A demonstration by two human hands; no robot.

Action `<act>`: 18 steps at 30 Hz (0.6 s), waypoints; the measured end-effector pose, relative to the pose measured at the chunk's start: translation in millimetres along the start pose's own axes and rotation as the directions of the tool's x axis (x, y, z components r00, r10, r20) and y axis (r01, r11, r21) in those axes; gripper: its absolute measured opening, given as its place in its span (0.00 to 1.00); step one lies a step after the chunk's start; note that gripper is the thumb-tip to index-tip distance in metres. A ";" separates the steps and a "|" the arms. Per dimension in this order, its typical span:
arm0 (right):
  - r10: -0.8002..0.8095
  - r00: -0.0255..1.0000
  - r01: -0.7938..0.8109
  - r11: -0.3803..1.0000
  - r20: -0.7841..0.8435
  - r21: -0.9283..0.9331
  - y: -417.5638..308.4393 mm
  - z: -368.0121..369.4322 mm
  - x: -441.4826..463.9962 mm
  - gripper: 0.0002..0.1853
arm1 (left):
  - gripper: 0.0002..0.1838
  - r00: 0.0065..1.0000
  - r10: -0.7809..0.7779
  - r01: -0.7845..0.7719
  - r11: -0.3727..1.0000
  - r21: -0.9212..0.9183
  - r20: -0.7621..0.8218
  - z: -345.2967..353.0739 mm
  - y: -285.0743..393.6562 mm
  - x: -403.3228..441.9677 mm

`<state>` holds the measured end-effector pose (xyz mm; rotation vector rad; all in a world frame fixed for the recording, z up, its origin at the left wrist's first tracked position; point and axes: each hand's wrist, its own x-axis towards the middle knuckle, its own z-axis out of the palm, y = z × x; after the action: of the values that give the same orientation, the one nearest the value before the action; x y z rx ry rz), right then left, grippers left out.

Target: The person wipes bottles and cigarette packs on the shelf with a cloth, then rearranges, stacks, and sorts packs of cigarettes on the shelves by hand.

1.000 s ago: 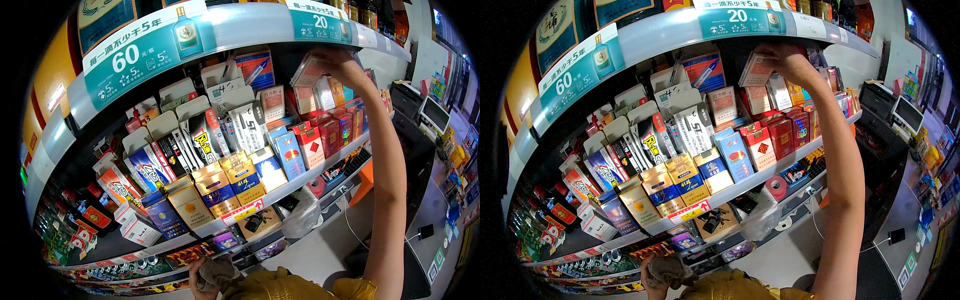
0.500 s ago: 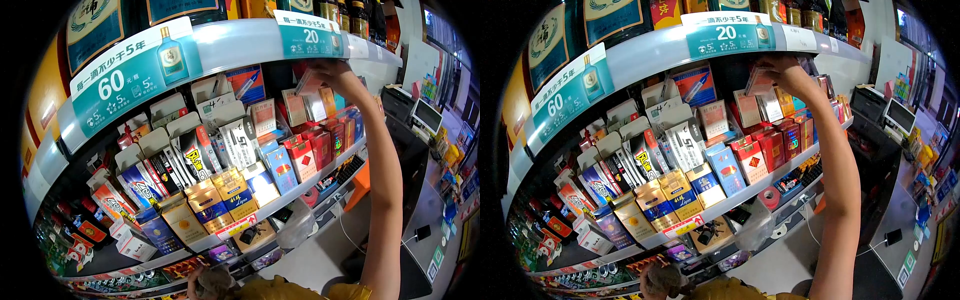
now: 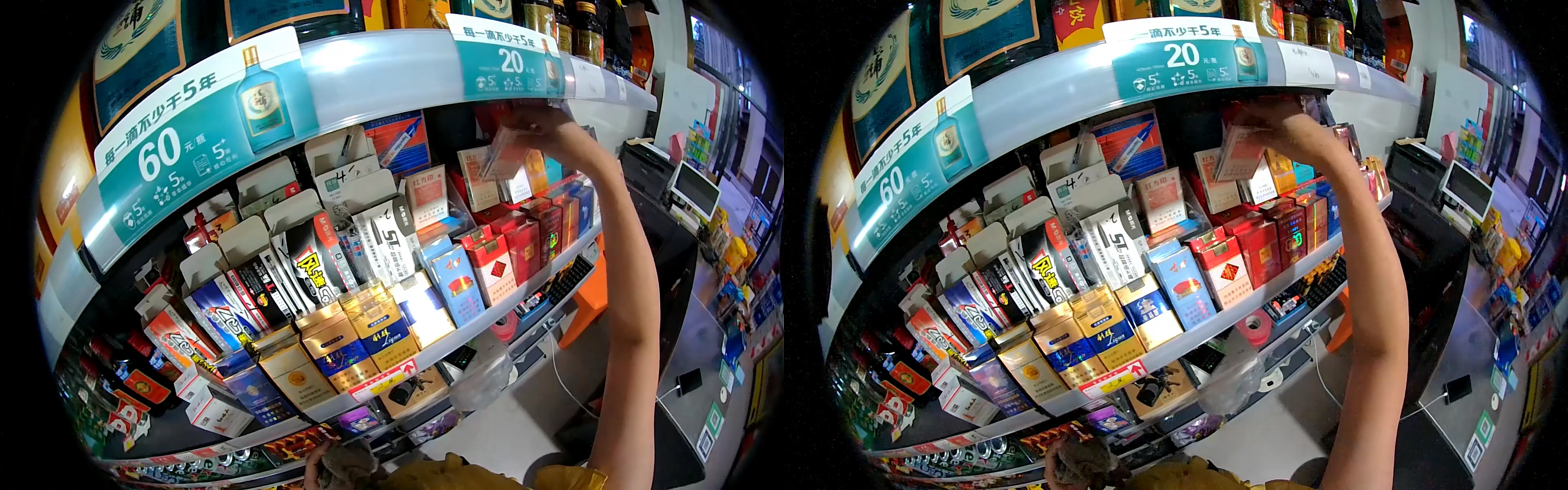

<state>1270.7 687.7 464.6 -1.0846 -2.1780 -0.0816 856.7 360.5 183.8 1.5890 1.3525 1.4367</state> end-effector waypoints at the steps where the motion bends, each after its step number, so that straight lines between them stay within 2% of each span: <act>1: 0.013 0.999 -0.012 1.000 0.049 -0.019 -2.0 2.9 0.8 0.14 | 0.31 1.000 -0.021 0.021 0.999 -0.034 0.003 -0.2 -4.3 -1.0; 3: 0.043 0.988 -0.035 0.998 0.147 -0.060 -5.5 8.3 2.7 0.15 | 0.30 0.998 -0.063 0.064 0.993 -0.102 0.011 -1.3 -17.2 -4.4; 6: -0.017 0.981 0.019 1.000 0.191 -0.009 3.8 24.8 8.1 0.15 | 0.30 0.993 -0.098 0.109 0.966 -0.234 0.061 -5.2 -23.9 -4.8; 8: -0.002 0.979 -0.006 0.999 0.206 0.037 8.4 35.2 11.2 0.14 | 0.29 0.995 -0.093 0.100 0.977 -0.186 0.045 -5.3 -25.2 -3.9; 11: 0.001 0.966 0.003 1.000 0.260 -0.012 1.8 36.0 12.0 0.16 | 0.30 0.993 -0.115 0.116 0.979 -0.171 0.016 -5.0 -25.0 -4.0; 14: 0.076 0.962 -0.047 0.992 0.263 -0.115 -9.0 37.8 13.0 0.16 | 0.30 0.994 -0.108 0.106 0.985 -0.138 -0.009 -7.0 -31.3 -6.7; 18: 0.054 0.958 -0.026 0.994 0.281 -0.103 -4.8 39.1 16.4 0.16 | 0.30 0.998 -0.070 0.069 0.994 -0.087 -0.009 -7.7 -22.7 -3.5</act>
<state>1238.8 709.0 446.1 -1.2608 -2.4269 -0.0155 843.2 362.6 163.7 1.4660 1.3209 1.4461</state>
